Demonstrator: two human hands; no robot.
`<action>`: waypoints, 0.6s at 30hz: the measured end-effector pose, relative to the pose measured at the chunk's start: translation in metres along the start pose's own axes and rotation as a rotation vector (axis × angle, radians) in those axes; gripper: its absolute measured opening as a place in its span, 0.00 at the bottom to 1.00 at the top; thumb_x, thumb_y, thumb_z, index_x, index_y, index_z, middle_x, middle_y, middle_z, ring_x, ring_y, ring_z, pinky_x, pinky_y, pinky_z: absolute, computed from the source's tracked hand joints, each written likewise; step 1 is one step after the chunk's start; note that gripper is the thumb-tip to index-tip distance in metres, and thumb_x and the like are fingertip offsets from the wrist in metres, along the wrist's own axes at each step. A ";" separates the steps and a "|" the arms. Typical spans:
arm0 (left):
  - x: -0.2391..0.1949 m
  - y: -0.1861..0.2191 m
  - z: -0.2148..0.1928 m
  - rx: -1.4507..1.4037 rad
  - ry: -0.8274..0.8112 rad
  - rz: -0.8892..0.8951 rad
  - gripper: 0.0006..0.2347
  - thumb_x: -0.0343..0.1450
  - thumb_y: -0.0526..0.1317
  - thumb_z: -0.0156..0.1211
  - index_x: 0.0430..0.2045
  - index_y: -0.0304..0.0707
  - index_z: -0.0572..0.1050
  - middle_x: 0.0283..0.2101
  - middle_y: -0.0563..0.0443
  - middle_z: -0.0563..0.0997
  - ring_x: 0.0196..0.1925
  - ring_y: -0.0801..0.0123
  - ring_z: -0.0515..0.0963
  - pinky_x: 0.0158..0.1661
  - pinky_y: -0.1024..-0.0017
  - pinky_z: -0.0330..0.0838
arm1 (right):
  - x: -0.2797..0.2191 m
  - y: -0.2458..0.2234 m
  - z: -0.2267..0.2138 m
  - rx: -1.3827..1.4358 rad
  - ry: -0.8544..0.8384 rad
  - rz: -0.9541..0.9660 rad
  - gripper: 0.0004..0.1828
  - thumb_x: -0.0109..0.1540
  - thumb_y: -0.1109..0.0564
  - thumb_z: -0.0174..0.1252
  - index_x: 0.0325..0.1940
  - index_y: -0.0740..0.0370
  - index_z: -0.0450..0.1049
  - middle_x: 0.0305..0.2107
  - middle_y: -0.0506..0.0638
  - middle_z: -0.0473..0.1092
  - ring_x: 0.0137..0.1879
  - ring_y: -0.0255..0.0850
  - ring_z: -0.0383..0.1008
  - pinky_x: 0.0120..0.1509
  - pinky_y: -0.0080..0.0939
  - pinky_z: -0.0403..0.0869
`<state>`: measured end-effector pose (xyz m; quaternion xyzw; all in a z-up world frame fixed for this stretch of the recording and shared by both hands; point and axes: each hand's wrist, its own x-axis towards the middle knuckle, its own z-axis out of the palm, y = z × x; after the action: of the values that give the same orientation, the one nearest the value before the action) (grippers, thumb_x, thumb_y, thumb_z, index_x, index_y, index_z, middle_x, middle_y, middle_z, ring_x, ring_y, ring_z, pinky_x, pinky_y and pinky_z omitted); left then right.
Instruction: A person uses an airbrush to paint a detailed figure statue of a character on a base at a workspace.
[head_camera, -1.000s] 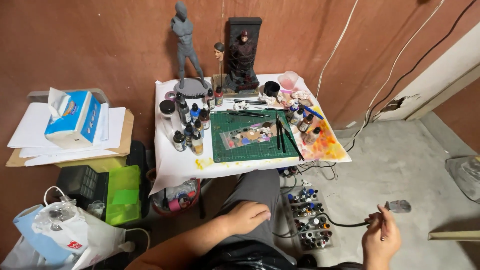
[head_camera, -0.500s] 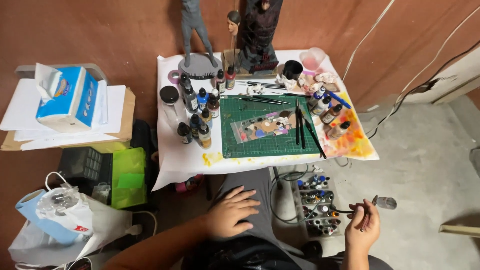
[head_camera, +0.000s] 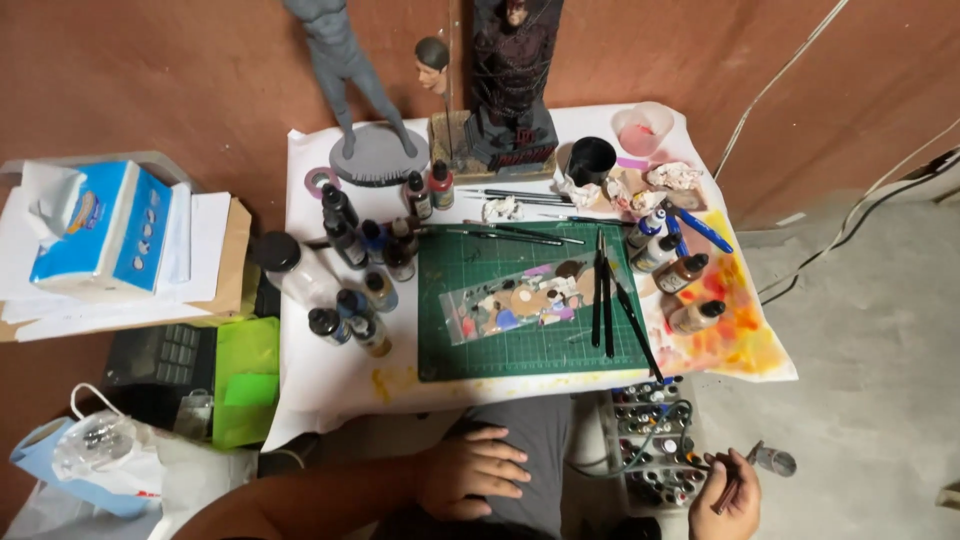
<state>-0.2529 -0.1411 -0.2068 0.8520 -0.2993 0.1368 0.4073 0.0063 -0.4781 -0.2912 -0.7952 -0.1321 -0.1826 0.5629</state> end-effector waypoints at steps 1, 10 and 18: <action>0.004 0.000 -0.003 0.006 -0.005 -0.002 0.25 0.80 0.54 0.29 0.53 0.36 0.75 0.61 0.42 0.76 0.69 0.46 0.71 0.70 0.43 0.48 | 0.000 0.000 0.003 0.008 0.002 0.003 0.13 0.77 0.66 0.52 0.65 0.75 0.71 0.47 0.63 0.74 0.50 0.46 0.78 0.63 0.39 0.74; 0.009 -0.008 0.002 -0.126 -0.019 -0.078 0.24 0.81 0.54 0.30 0.53 0.39 0.74 0.62 0.43 0.76 0.69 0.45 0.72 0.69 0.40 0.53 | -0.003 0.024 0.003 -0.009 -0.095 0.133 0.17 0.76 0.62 0.51 0.66 0.75 0.71 0.47 0.65 0.74 0.49 0.48 0.77 0.56 0.39 0.75; 0.006 -0.013 0.004 -0.182 -0.007 -0.096 0.19 0.80 0.50 0.35 0.54 0.41 0.71 0.62 0.42 0.75 0.68 0.42 0.72 0.66 0.38 0.53 | -0.003 0.039 0.004 -0.001 -0.081 0.075 0.16 0.75 0.64 0.53 0.65 0.77 0.71 0.48 0.66 0.74 0.52 0.49 0.77 0.62 0.40 0.74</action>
<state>-0.2406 -0.1402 -0.2148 0.8252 -0.2706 0.0863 0.4883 0.0205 -0.4870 -0.3273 -0.8064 -0.1248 -0.1293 0.5634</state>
